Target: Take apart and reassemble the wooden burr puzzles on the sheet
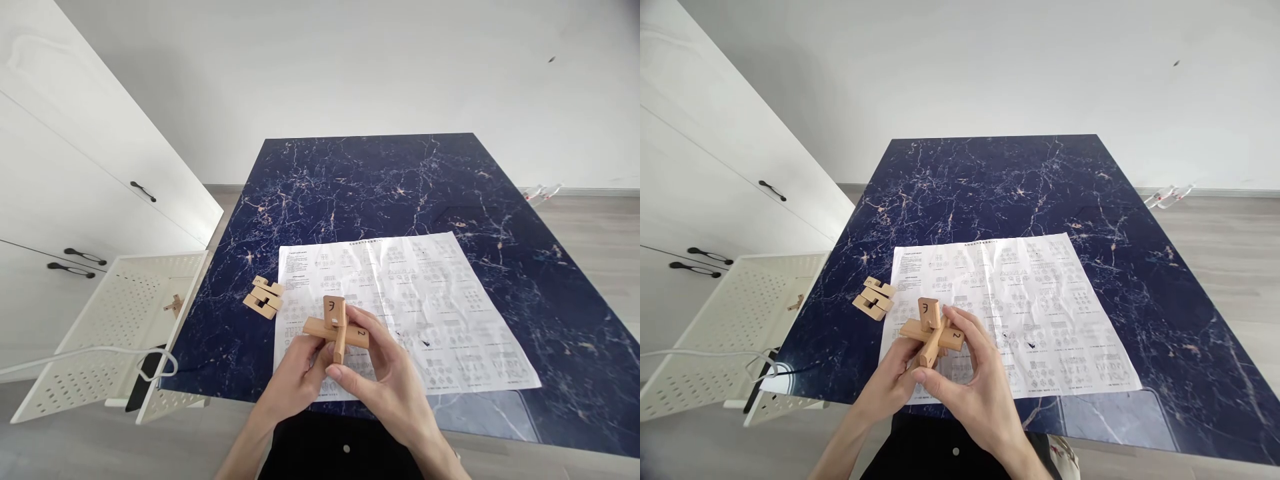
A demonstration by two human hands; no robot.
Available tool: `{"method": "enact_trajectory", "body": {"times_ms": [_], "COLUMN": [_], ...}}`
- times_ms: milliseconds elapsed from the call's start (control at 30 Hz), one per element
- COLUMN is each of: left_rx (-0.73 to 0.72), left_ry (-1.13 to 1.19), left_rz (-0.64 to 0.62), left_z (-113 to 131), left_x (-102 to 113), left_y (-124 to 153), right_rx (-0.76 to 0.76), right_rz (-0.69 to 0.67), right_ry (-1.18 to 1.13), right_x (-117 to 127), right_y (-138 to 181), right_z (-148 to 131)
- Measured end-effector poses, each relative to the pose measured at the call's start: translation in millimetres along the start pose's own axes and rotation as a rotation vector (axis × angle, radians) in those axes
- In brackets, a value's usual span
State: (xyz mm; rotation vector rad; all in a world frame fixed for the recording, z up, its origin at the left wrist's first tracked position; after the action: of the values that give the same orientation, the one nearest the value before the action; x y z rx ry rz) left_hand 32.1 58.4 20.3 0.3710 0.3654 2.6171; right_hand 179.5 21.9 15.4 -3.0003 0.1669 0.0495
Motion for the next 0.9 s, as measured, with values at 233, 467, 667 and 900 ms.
{"method": "enact_trajectory", "body": {"times_ms": [233,467,667,900], "left_rx": [0.043,-0.037,-0.058,-0.042], "left_ry": [-0.048,-0.123,-0.086,-0.059], "left_rz": [-0.079,-0.182,-0.171,-0.187], "left_z": [-1.2,2.3,-2.5,-2.5], "left_x": [-6.6,-6.1,-9.9,-7.6], "left_y": [-1.7,-0.9,-1.8,-2.7], "right_rx": [-0.113,-0.204,-0.139,-0.042], "right_rz": [-0.029,-0.015,0.038,0.153], "right_ry": [-0.255,-0.251,-0.215,-0.226], "right_x": [-5.1,-3.3,-4.9,-10.3], "right_y": [-4.3,-1.6,3.0,5.3], "right_z": [15.6,22.9,20.8,10.6]}}
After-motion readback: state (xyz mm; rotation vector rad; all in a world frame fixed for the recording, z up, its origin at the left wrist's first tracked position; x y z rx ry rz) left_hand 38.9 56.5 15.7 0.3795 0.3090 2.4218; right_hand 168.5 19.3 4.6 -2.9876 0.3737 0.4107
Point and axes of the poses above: each hand's wrist, its own y-axis away from the middle knuckle, its own x-axis out of the back of the hand, z = x × y, the point moved 7 cm from there along -y, towards the middle knuckle, and after that the axes turned 11 degrees about x, right-handed, at the moved point
